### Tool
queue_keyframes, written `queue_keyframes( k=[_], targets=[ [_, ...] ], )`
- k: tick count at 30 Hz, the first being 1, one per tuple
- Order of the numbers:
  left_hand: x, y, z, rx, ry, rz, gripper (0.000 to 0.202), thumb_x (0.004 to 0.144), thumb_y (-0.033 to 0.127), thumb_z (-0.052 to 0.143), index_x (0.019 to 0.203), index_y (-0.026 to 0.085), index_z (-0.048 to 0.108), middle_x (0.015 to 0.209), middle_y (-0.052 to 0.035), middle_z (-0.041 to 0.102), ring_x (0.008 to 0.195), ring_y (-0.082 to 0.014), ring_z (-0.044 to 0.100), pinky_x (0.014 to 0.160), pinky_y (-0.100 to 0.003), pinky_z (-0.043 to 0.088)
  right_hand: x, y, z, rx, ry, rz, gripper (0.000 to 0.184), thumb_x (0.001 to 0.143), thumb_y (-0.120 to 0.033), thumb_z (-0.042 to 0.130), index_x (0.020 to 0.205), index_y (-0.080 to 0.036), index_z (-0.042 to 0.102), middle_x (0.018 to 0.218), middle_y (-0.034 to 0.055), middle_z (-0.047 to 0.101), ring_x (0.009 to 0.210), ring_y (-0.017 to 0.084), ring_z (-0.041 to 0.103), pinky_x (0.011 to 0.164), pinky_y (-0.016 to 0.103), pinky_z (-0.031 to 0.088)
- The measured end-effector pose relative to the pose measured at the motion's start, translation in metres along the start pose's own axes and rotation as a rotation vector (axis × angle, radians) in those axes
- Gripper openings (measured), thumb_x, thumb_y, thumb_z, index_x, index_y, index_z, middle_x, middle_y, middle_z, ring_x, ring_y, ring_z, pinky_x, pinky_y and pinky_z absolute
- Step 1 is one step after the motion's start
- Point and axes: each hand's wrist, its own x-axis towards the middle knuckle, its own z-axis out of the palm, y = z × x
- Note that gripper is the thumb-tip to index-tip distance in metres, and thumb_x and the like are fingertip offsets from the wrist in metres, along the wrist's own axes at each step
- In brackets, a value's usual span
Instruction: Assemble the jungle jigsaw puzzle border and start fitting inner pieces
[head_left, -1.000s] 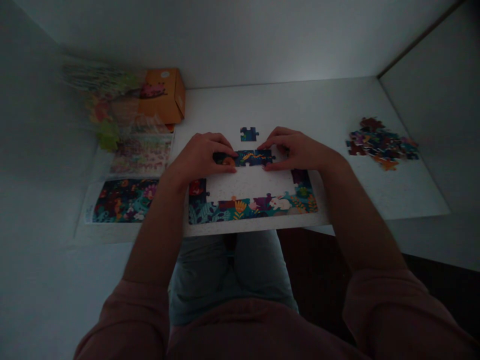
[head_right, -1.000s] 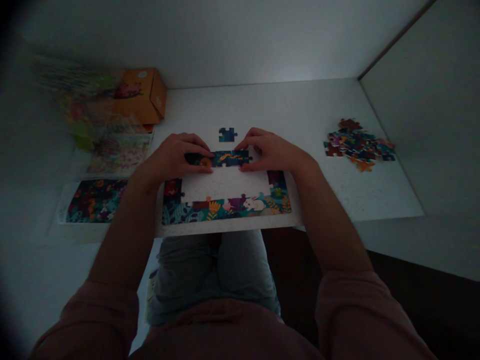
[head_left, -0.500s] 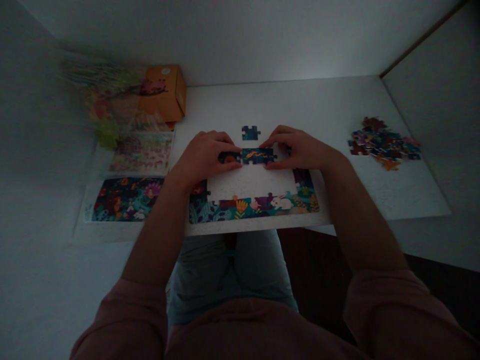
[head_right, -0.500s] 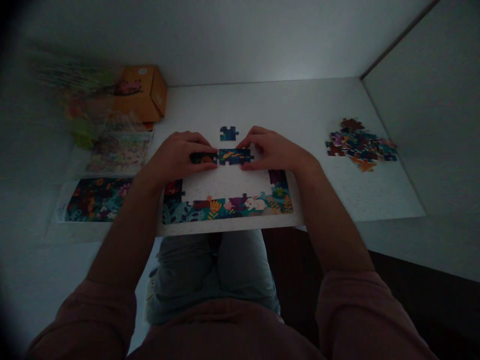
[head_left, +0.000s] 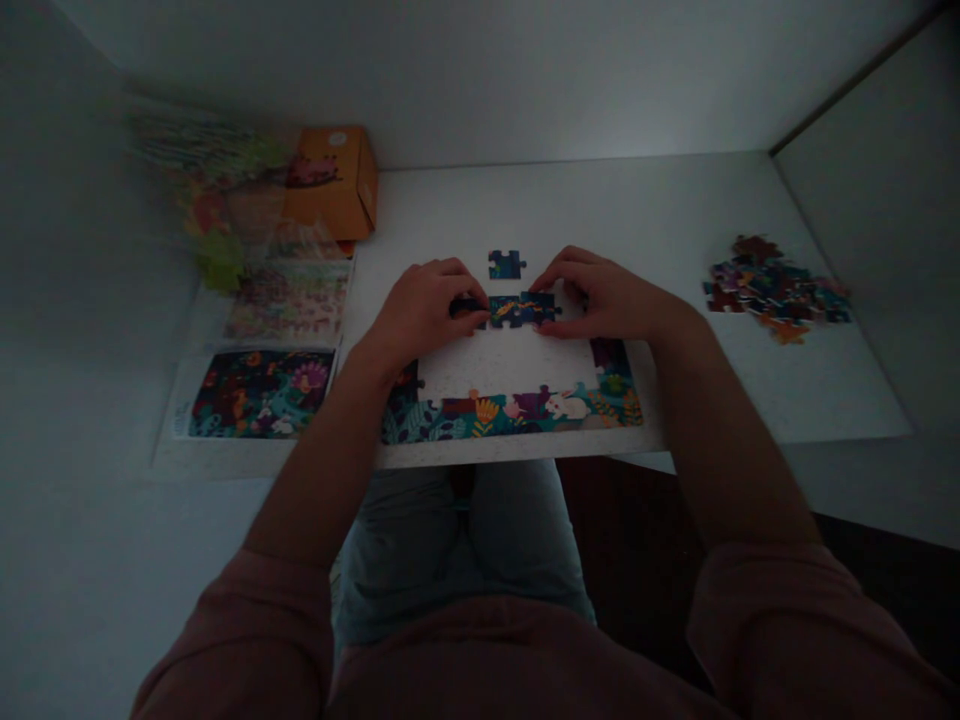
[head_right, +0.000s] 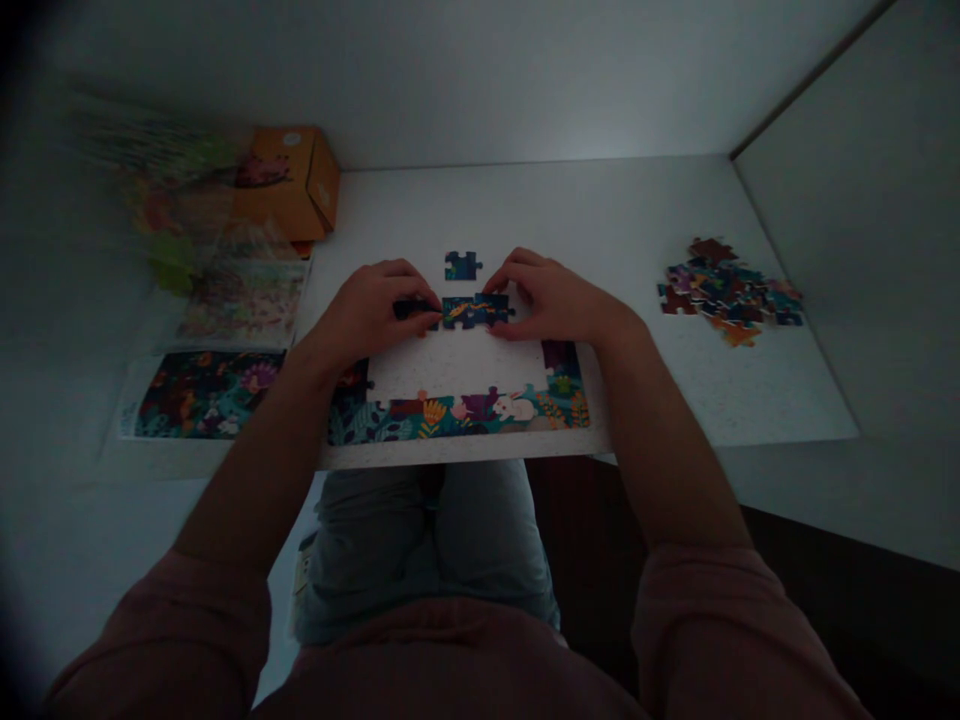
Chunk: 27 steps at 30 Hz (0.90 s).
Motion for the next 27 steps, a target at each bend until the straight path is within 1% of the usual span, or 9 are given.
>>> queue_keyframes(
  k=[3, 6, 9, 12, 14, 17, 21, 27],
  targets=[
    [0.001, 0.002, 0.001, -0.032, 0.002, -0.011, 0.015, 0.098, 0.033, 0.083, 0.11, 0.03, 0.092, 0.119, -0.0089, 0.086, 0.117, -0.0335, 0.077, 0.108, -0.049, 0.063, -0.002, 0.004, -0.003, -0.029, 0.029, 0.007, 0.058, 0.087, -0.066, 0.099, 0.135, -0.034, 0.091, 0.132, 0.0123, 0.074, 0.102, 0.037, 0.069, 0.099, 0.059, 0.064],
    [0.001, 0.002, -0.001, -0.047, -0.001, -0.029, 0.013, 0.098, 0.035, 0.085, 0.107, 0.028, 0.09, 0.119, -0.0091, 0.085, 0.115, -0.0329, 0.078, 0.107, -0.048, 0.063, -0.002, 0.003, -0.001, -0.051, 0.065, -0.011, 0.062, 0.088, -0.068, 0.099, 0.138, -0.033, 0.089, 0.137, 0.0142, 0.074, 0.115, 0.042, 0.071, 0.11, 0.065, 0.062],
    [-0.001, -0.001, -0.005, -0.062, -0.016, -0.039, 0.013, 0.098, 0.036, 0.087, 0.107, 0.027, 0.089, 0.119, -0.0085, 0.085, 0.112, -0.0322, 0.079, 0.105, -0.047, 0.063, 0.003, -0.004, 0.008, -0.061, 0.076, -0.057, 0.068, 0.089, -0.068, 0.098, 0.144, -0.03, 0.086, 0.145, 0.0175, 0.072, 0.128, 0.047, 0.071, 0.119, 0.07, 0.057],
    [-0.005, -0.008, -0.008, -0.083, -0.012, -0.064, 0.016, 0.101, 0.038, 0.088, 0.112, 0.028, 0.088, 0.119, -0.007, 0.085, 0.105, -0.0289, 0.078, 0.1, -0.045, 0.063, 0.01, -0.013, 0.019, -0.076, 0.053, -0.112, 0.063, 0.096, -0.065, 0.094, 0.148, -0.029, 0.085, 0.149, 0.0178, 0.072, 0.136, 0.047, 0.07, 0.125, 0.07, 0.052],
    [-0.006, -0.012, -0.008, -0.078, 0.017, -0.097, 0.016, 0.104, 0.04, 0.086, 0.112, 0.026, 0.088, 0.117, -0.0068, 0.085, 0.099, -0.0263, 0.077, 0.098, -0.044, 0.062, 0.013, -0.016, 0.024, -0.076, 0.032, -0.131, 0.054, 0.102, -0.06, 0.089, 0.145, -0.028, 0.085, 0.15, 0.0187, 0.072, 0.138, 0.047, 0.069, 0.127, 0.069, 0.051],
    [-0.005, -0.015, -0.004, -0.059, 0.064, -0.124, 0.018, 0.105, 0.043, 0.086, 0.108, 0.025, 0.087, 0.111, -0.007, 0.083, 0.099, -0.027, 0.076, 0.098, -0.045, 0.061, 0.016, -0.018, 0.027, -0.066, 0.012, -0.112, 0.048, 0.103, -0.06, 0.088, 0.14, -0.031, 0.086, 0.145, 0.0172, 0.073, 0.136, 0.047, 0.069, 0.125, 0.07, 0.052],
    [-0.002, -0.016, 0.003, -0.056, 0.069, -0.122, 0.024, 0.103, 0.05, 0.093, 0.108, 0.028, 0.086, 0.105, -0.0061, 0.081, 0.104, -0.03, 0.076, 0.101, -0.046, 0.059, 0.017, -0.019, 0.027, -0.075, 0.018, -0.081, 0.051, 0.099, -0.066, 0.088, 0.14, -0.035, 0.085, 0.136, 0.0137, 0.073, 0.133, 0.049, 0.069, 0.122, 0.073, 0.054],
    [-0.001, -0.016, 0.005, -0.055, 0.07, -0.145, 0.027, 0.102, 0.051, 0.096, 0.11, 0.027, 0.085, 0.109, -0.0066, 0.08, 0.107, -0.031, 0.074, 0.102, -0.046, 0.057, 0.016, -0.021, 0.026, -0.082, 0.023, -0.056, 0.058, 0.098, -0.064, 0.09, 0.147, -0.035, 0.083, 0.132, 0.0135, 0.071, 0.13, 0.051, 0.07, 0.122, 0.076, 0.053]
  ],
)
